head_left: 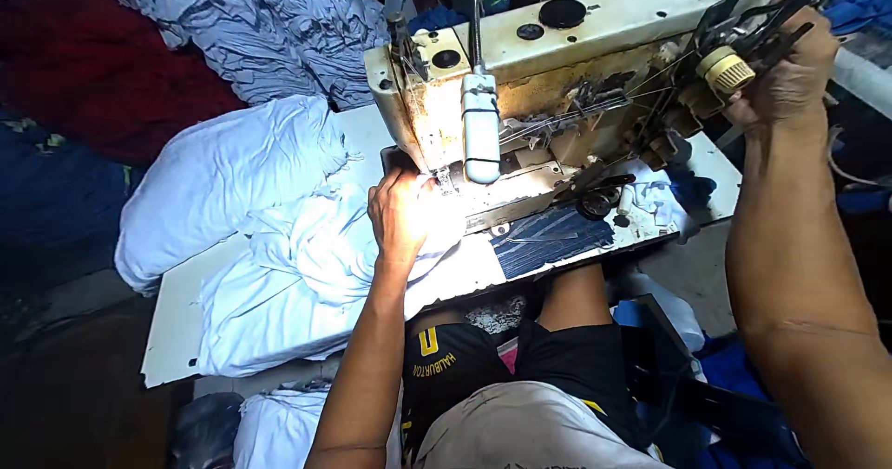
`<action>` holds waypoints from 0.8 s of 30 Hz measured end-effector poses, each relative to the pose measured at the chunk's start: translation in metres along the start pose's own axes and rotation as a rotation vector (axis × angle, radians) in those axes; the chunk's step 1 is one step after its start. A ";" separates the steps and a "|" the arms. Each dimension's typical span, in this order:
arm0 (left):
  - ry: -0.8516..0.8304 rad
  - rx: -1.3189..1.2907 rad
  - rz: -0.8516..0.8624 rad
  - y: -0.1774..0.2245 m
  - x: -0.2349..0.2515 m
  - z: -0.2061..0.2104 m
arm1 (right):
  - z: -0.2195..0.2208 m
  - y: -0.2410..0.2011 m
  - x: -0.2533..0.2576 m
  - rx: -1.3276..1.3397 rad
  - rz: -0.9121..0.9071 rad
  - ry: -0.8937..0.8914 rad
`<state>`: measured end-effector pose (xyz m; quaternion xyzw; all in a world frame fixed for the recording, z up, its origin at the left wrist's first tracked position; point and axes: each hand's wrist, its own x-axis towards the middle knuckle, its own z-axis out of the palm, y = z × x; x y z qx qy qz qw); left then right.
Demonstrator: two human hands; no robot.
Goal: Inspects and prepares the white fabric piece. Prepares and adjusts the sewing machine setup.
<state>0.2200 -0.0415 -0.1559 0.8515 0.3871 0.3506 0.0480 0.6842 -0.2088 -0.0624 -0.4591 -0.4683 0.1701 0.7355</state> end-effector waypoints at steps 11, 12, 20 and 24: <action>0.073 0.003 0.013 0.001 -0.004 0.005 | -0.001 0.025 0.001 0.209 -0.037 0.068; 0.079 0.017 -0.005 0.002 -0.001 0.006 | 0.001 0.024 0.000 0.228 -0.045 0.057; 0.142 0.052 0.034 -0.004 0.002 0.015 | 0.021 0.015 -0.008 0.208 -0.021 0.090; 0.125 0.092 -0.019 -0.001 0.009 0.015 | 0.020 0.015 -0.009 0.249 0.016 0.098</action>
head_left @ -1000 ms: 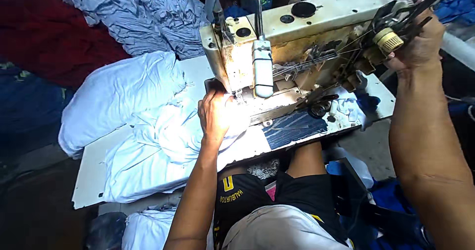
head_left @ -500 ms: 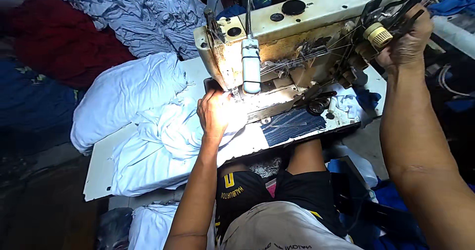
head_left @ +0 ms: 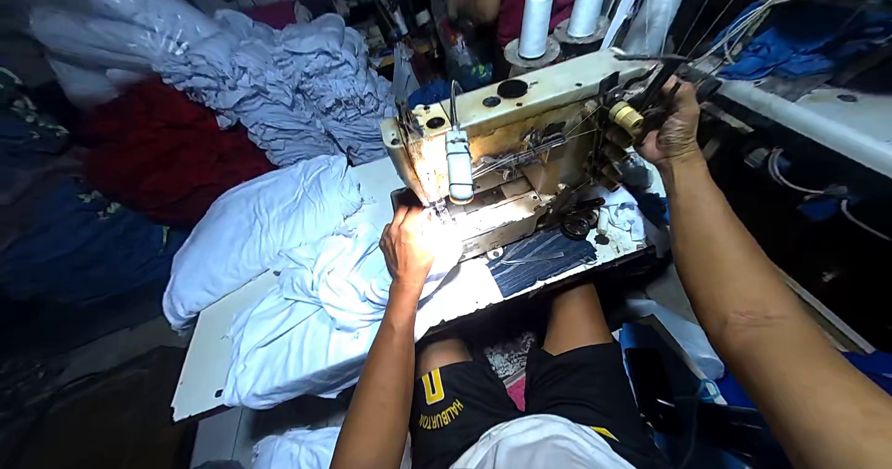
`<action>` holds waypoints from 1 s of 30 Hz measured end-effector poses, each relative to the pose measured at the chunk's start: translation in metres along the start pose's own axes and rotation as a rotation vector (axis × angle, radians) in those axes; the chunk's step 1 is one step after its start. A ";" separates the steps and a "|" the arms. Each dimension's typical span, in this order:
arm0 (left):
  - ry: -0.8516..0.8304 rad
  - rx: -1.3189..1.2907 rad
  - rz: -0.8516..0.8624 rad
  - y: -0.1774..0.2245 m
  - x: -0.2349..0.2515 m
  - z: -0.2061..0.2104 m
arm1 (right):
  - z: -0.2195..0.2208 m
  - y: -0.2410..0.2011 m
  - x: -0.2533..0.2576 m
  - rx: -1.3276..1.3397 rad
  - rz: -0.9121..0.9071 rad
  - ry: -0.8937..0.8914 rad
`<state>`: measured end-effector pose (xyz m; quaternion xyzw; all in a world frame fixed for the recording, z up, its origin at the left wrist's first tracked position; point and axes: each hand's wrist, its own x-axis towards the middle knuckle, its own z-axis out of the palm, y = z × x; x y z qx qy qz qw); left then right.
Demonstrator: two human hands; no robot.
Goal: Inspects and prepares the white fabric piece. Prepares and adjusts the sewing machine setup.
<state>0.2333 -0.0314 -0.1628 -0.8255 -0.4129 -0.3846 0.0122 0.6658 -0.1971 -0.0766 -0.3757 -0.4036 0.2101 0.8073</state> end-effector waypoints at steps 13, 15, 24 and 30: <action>-0.144 0.006 0.058 -0.012 0.029 -0.012 | 0.002 -0.002 0.003 -0.024 -0.061 -0.123; -0.194 -0.035 0.056 -0.017 0.037 -0.013 | 0.000 0.001 0.004 -0.023 -0.090 -0.137; -0.254 -0.364 -0.088 -0.036 0.080 0.006 | 0.003 0.008 0.004 0.020 -0.172 -0.129; -0.208 -0.200 -0.064 -0.059 0.095 0.026 | 0.003 0.005 0.003 -0.003 -0.138 -0.093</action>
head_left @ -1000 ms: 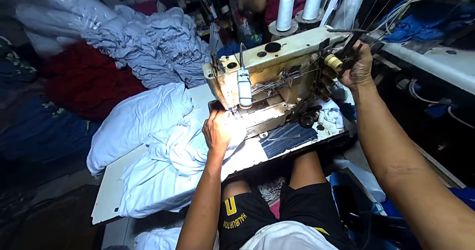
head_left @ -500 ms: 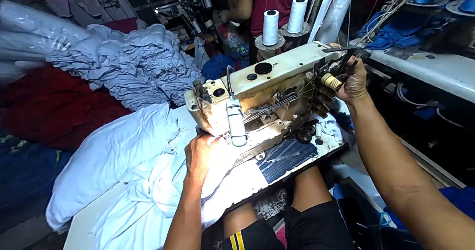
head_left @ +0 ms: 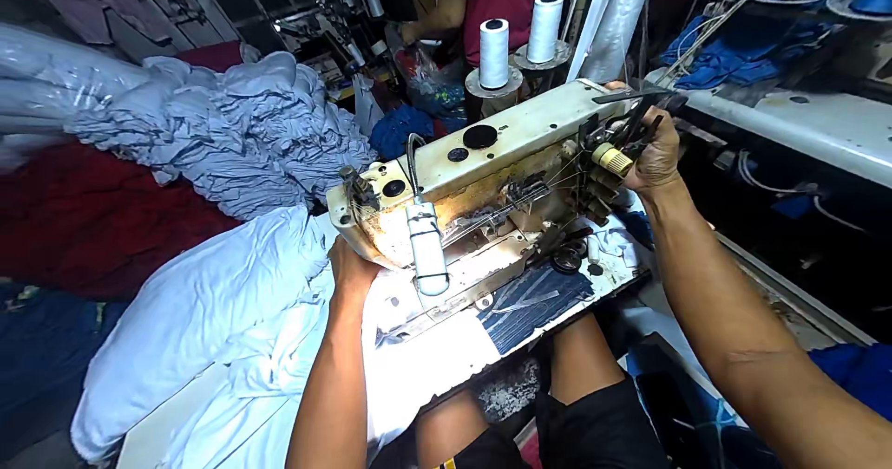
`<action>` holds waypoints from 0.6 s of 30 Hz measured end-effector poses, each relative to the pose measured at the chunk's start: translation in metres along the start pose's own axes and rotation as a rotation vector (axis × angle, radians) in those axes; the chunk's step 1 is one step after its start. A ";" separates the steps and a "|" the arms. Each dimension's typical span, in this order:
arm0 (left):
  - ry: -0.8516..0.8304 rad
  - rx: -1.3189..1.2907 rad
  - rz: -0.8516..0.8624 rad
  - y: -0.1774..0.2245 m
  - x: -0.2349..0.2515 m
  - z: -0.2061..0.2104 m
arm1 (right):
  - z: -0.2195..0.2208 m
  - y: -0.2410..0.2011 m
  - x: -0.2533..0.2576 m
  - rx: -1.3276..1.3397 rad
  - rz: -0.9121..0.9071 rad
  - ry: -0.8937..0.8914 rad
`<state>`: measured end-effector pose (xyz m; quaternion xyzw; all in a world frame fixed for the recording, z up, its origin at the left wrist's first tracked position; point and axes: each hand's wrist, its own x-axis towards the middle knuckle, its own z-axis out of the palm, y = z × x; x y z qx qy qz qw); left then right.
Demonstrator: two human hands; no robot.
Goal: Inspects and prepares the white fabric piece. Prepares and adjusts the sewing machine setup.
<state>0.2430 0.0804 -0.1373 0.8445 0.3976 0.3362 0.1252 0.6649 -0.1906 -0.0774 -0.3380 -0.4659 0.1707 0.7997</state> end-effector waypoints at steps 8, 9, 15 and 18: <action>0.090 0.206 -0.197 0.033 -0.015 -0.028 | -0.017 -0.022 0.004 -0.140 0.109 -0.013; 0.083 0.157 -0.187 0.027 -0.020 -0.037 | -0.017 -0.035 0.000 -0.198 0.110 -0.010; -0.077 -0.346 -0.099 -0.008 -0.087 -0.102 | -0.013 -0.125 -0.084 -0.397 -0.004 0.172; -0.107 -0.436 -0.063 0.002 -0.131 -0.107 | 0.017 -0.138 -0.155 -0.438 0.121 0.039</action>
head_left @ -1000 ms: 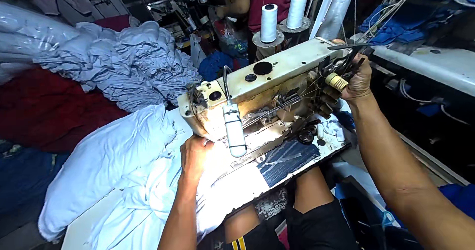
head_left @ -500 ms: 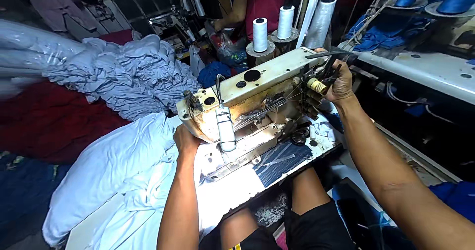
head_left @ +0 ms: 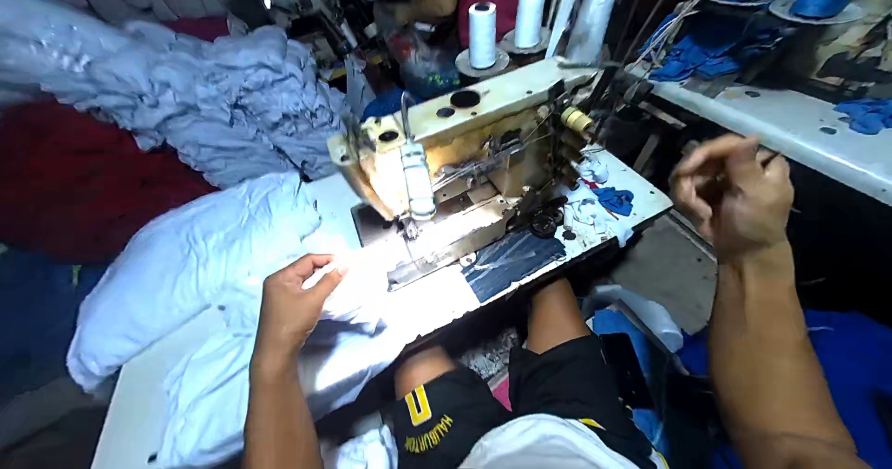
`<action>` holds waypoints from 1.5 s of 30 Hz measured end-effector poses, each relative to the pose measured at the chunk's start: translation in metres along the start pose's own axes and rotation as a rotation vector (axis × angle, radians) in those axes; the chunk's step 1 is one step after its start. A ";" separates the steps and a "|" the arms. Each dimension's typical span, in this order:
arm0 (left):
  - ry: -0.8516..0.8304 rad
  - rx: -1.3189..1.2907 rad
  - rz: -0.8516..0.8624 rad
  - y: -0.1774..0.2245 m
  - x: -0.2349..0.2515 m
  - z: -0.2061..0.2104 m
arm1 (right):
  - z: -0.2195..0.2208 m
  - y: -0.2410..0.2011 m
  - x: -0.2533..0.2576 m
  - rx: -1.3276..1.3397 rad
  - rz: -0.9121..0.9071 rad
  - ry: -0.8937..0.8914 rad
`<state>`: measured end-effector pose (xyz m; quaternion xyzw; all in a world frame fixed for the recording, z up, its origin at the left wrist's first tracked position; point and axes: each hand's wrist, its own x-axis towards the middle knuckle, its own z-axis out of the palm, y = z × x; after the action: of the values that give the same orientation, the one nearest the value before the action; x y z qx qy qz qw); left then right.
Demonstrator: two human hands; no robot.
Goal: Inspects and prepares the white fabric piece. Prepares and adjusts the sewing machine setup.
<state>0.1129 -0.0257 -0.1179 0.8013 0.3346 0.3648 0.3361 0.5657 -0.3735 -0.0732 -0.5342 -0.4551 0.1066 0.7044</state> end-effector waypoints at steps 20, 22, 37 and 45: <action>0.022 -0.013 0.107 0.023 -0.066 0.034 | 0.290 0.080 0.004 -1.007 -0.464 -0.635; 0.013 0.004 0.107 0.026 -0.065 0.035 | 0.303 0.080 0.012 -1.072 -0.438 -0.703; 0.050 -0.060 0.295 0.072 -0.078 0.019 | 0.301 0.020 -0.052 0.042 -0.074 -0.732; -0.079 0.506 0.336 0.081 -0.056 -0.096 | 0.254 -0.063 -0.033 -0.276 -0.578 -0.543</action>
<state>0.0301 -0.0861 -0.0263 0.9172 0.2641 0.2891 0.0735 0.3341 -0.2536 -0.0332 -0.4264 -0.7654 -0.0203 0.4817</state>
